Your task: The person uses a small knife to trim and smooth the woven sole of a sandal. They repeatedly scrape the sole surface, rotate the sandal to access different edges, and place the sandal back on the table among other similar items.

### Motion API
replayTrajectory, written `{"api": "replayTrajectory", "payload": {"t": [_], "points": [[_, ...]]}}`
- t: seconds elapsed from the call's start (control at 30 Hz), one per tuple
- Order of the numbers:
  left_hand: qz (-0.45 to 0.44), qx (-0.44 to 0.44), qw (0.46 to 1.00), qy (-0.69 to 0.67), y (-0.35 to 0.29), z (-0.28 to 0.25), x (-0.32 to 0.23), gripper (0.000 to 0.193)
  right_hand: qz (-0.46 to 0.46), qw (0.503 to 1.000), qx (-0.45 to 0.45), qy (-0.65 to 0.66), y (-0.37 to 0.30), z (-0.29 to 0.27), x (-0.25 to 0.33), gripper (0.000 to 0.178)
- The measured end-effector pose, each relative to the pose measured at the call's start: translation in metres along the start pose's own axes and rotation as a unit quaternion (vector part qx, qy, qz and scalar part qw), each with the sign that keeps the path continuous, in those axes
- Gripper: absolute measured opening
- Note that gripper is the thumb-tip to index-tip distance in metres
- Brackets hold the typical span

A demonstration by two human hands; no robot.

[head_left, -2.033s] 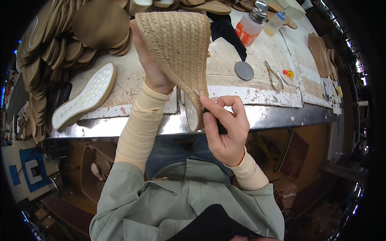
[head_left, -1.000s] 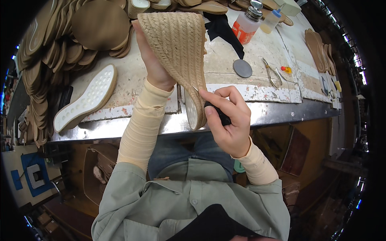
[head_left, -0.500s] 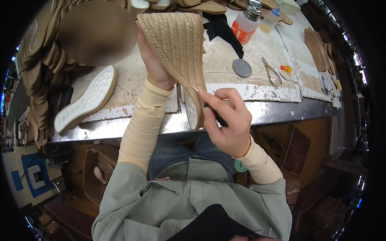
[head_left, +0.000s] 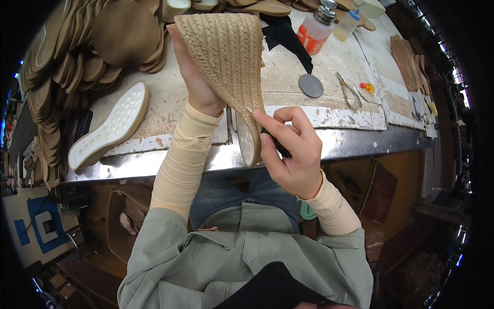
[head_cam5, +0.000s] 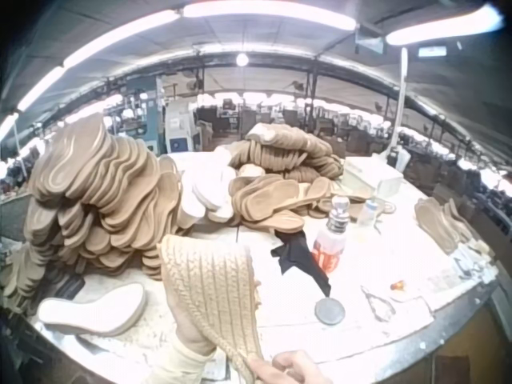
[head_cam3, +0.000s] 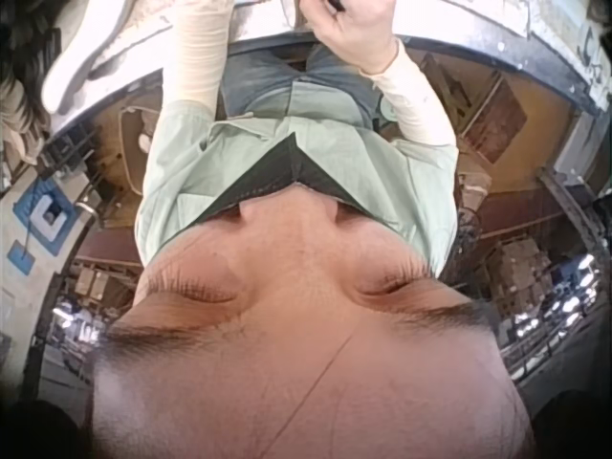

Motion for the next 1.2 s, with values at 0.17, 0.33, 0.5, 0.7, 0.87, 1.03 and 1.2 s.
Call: {"api": "replayTrajectory", "payload": {"t": [0.17,0.33,0.5,0.7,0.87,1.03,1.2], "points": [[0.028,0.057,0.997,-0.051,0.0,-0.012,0.003,0.11,-0.04,0.99,0.006,-0.135,0.003,-0.001,0.006,0.039],[-0.011,-0.036,0.999,-0.029,0.001,-0.004,0.001,0.109,-0.076,0.97,0.007,-0.23,0.005,-0.003,0.014,0.039],[-0.002,-0.004,0.996,-0.084,0.004,-0.005,0.002,0.108,-0.023,0.998,-0.052,-0.008,-0.003,-0.002,-0.002,0.036],[0.008,0.039,0.986,-0.16,0.003,-0.009,0.003,0.108,-0.014,1.0,-0.016,0.01,0.003,0.0,-0.003,0.038],[0.013,0.035,0.991,-0.126,0.003,-0.006,0.004,0.108,0.01,0.999,0.01,-0.041,0.003,-0.001,0.002,0.037],[0.003,0.014,0.993,-0.113,0.003,-0.009,0.005,0.107,-0.05,0.973,0.041,-0.22,0.008,-0.006,0.017,0.038],[0.006,0.09,0.976,-0.2,0.006,-0.016,0.003,0.109,0.007,1.0,-0.003,-0.017,-0.01,-0.015,0.005,0.032]]}}
Point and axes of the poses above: each hand's wrist, its own y-axis towards the middle knuckle, its own z-axis out of the palm, x = y × z, the point moved 4 cm from there along y, towards the middle knuckle, and after that the axes turned 11 degrees about x, right-handed, at the moved point
